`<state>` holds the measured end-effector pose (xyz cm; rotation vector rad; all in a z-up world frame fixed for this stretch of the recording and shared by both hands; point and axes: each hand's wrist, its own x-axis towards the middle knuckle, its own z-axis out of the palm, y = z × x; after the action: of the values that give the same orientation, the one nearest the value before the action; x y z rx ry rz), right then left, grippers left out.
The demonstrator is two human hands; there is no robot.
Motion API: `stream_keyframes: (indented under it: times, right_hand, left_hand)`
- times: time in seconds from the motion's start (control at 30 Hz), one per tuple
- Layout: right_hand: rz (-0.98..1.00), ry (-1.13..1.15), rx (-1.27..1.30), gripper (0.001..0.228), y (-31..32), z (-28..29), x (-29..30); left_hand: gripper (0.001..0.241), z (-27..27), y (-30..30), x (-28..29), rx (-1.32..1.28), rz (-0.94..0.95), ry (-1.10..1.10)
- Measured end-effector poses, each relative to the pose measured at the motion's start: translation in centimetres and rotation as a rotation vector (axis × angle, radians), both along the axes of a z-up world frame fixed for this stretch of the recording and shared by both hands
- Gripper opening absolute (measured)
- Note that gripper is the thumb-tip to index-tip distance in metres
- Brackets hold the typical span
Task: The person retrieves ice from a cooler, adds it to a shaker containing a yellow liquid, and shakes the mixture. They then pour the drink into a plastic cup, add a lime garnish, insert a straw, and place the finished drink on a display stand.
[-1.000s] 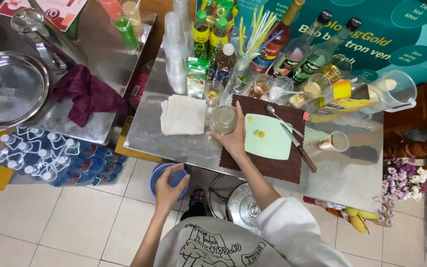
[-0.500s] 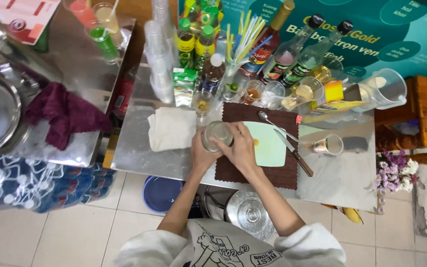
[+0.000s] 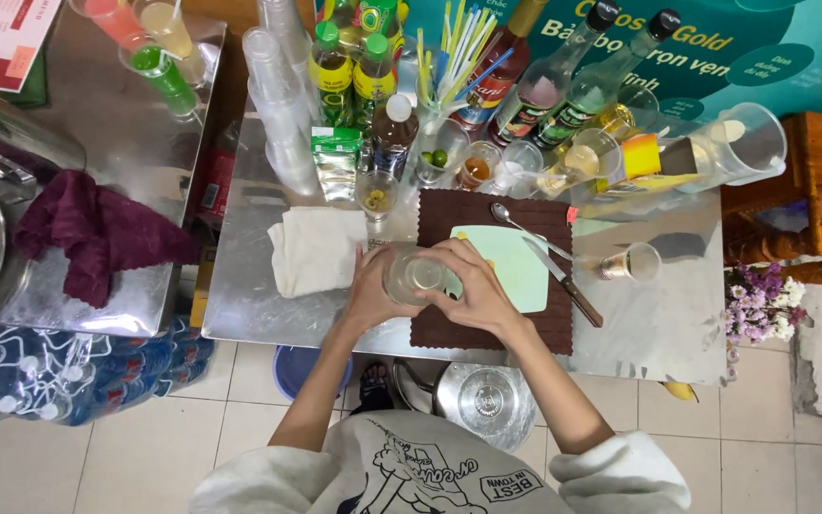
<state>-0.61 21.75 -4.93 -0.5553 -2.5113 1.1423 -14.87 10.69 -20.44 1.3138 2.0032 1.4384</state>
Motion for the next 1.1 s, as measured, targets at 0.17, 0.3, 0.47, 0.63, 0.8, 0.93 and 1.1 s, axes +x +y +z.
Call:
stream_keyframes:
  times: [0.17, 0.3, 0.47, 0.63, 0.8, 0.93, 1.1]
  right_hand:
    - [0.05, -0.039, -0.088, 0.051, -0.1, 2.2, 0.2]
    - [0.026, -0.022, -0.152, 0.053, 0.2, 2.2, 0.9]
    - [-0.179, 0.293, -0.42, 0.059, 1.0, -0.3, 1.8]
    - [-0.368, 0.438, -0.684, 0.055, 3.1, -4.4, 2.0]
    - [-0.511, 0.251, -0.65, 0.071, 3.3, -12.0, 1.2]
    - [-0.467, -0.081, -0.289, 0.071, 2.6, -13.4, -0.5]
    - [-0.413, -0.234, -0.173, 0.074, 2.2, -12.8, -0.6]
  left_hand:
    - [0.086, 0.1, -0.2, 0.3, -0.001, -0.015, 0.008]
    - [0.086, 0.3, 0.1, 0.6, -0.002, 0.001, 0.009]
    - [0.089, -0.3, -0.5, 0.9, 0.006, 0.072, -0.009]
    - [0.095, 0.2, -2.0, 1.1, -0.016, 0.063, -0.058]
    - [0.098, 0.6, -3.0, 1.2, -0.058, 0.046, -0.082]
    - [0.095, 1.7, -3.5, 1.6, -0.043, 0.053, -0.071]
    - [0.087, 0.5, -3.8, 2.2, -0.022, 0.103, -0.055]
